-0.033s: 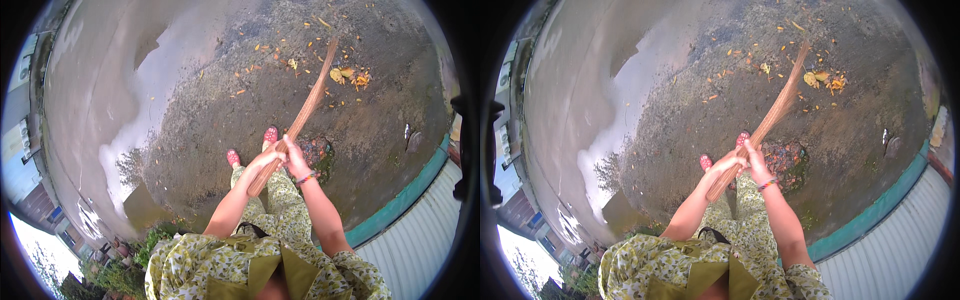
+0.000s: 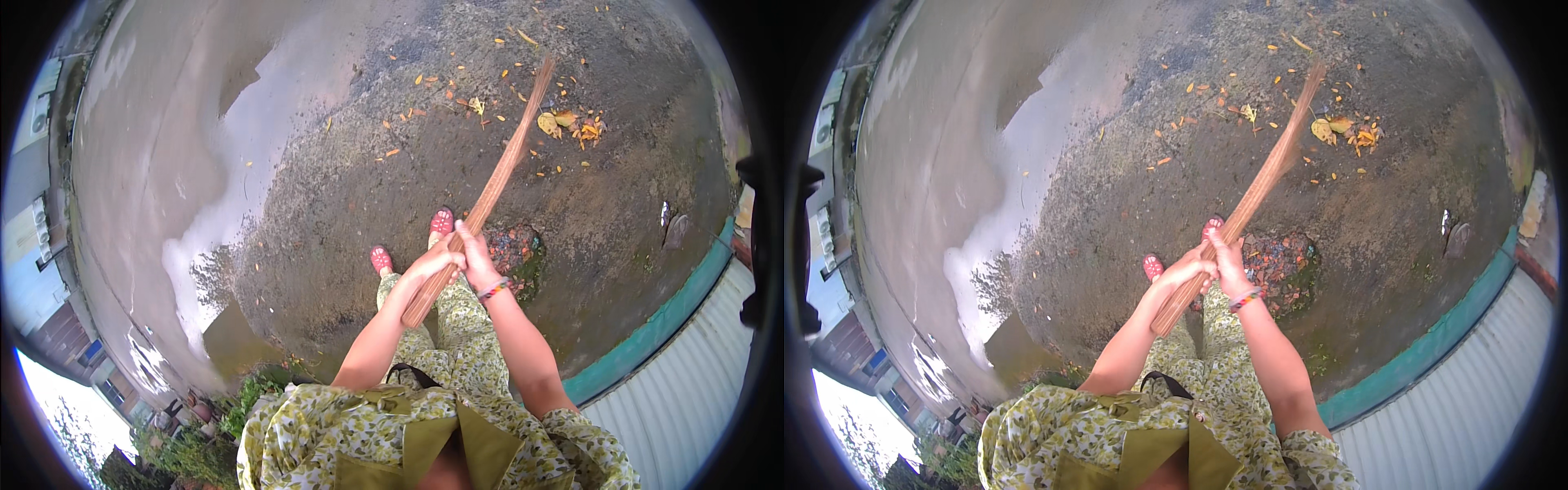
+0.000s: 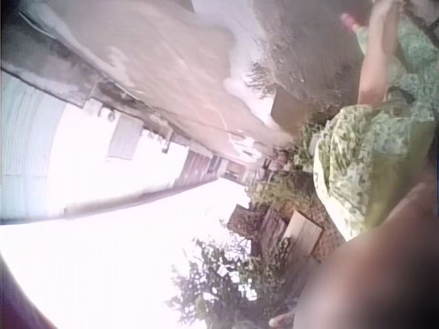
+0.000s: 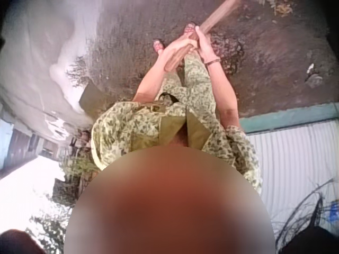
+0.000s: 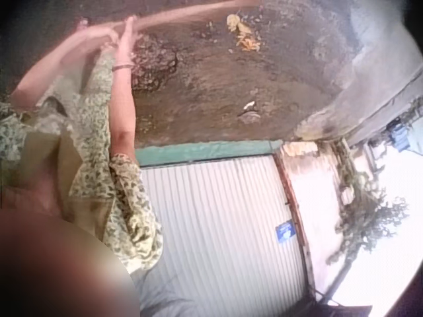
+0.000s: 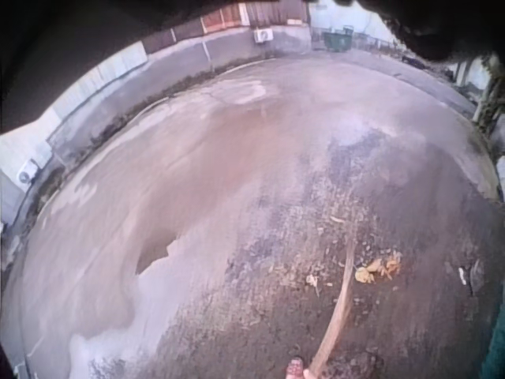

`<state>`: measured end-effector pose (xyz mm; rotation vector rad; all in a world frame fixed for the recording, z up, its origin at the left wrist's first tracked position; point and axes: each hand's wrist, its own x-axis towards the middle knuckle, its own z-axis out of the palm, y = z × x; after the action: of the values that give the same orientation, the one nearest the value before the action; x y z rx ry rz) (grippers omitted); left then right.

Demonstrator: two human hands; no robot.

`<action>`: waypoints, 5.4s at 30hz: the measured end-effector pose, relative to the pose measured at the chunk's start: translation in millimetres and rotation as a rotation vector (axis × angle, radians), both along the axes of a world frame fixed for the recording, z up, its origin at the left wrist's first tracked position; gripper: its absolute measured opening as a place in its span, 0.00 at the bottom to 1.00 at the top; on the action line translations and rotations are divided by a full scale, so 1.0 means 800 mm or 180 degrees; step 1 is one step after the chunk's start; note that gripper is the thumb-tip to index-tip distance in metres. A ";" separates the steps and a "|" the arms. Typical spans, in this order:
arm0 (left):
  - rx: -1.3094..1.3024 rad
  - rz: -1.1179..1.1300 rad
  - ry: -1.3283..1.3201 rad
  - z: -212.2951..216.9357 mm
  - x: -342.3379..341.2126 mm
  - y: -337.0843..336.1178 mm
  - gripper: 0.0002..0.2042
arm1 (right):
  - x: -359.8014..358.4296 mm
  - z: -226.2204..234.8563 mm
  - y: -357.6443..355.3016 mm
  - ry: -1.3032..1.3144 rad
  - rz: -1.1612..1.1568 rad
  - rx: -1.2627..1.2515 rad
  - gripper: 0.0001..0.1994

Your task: The person sweeps scattered leaves and debris on a concrete surface using a broom and dustpan. They gather the leaves into piles, scoop them into the dustpan, and walk to a green dumpster to dispose of the collected debris.

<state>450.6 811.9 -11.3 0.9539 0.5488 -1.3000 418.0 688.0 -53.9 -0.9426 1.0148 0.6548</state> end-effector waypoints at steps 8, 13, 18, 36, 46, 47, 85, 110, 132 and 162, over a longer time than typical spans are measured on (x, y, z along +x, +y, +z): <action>0.1679 0.0890 0.0188 0.012 -0.047 0.056 0.16 | 0.006 -0.033 0.107 0.0089 0.0311 0.1766 0.14; 0.1774 0.1273 0.0523 -0.120 -0.017 0.099 0.07 | 0.054 -0.132 0.129 0.0235 0.1642 0.1668 0.12; 0.1819 0.0882 -0.0245 -0.177 0.009 -0.048 0.11 | 0.039 -0.210 0.006 0.0261 0.0586 0.1346 0.13; 0.1133 0.0258 0.0190 -0.164 0.185 -0.086 0.24 | 0.188 -0.256 -0.015 0.0181 0.0383 0.0819 0.13; 0.1278 -0.0399 0.0118 -0.038 0.185 -0.039 0.26 | 0.174 -0.098 0.021 -0.0139 -0.0170 -0.0416 0.16; 0.1503 -0.0237 0.0144 -0.030 0.178 -0.035 0.25 | 0.178 -0.091 0.025 -0.0163 0.0082 0.0049 0.15; 0.0916 -0.0873 0.0211 -0.067 0.178 -0.494 0.30 | 0.144 -0.123 -0.442 -0.0218 -0.0675 -0.0227 0.14; 0.2293 -0.0590 -0.1040 -0.131 0.356 -0.405 0.20 | 0.344 -0.139 -0.382 -0.0589 0.0386 0.0252 0.37; 0.1282 -0.1278 -0.0662 -0.125 0.638 -0.519 0.36 | 0.000 -0.078 -0.567 0.1480 -0.1913 -0.0961 0.10; 0.0989 -0.2983 -0.1288 -0.152 0.754 -0.697 0.24 | 0.016 -0.023 -0.453 0.1474 -0.2128 -0.0706 0.11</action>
<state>1053.5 254.4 -132.8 1.8079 -0.0572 -1.7869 430.4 325.5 -72.7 -0.5813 1.7386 0.1919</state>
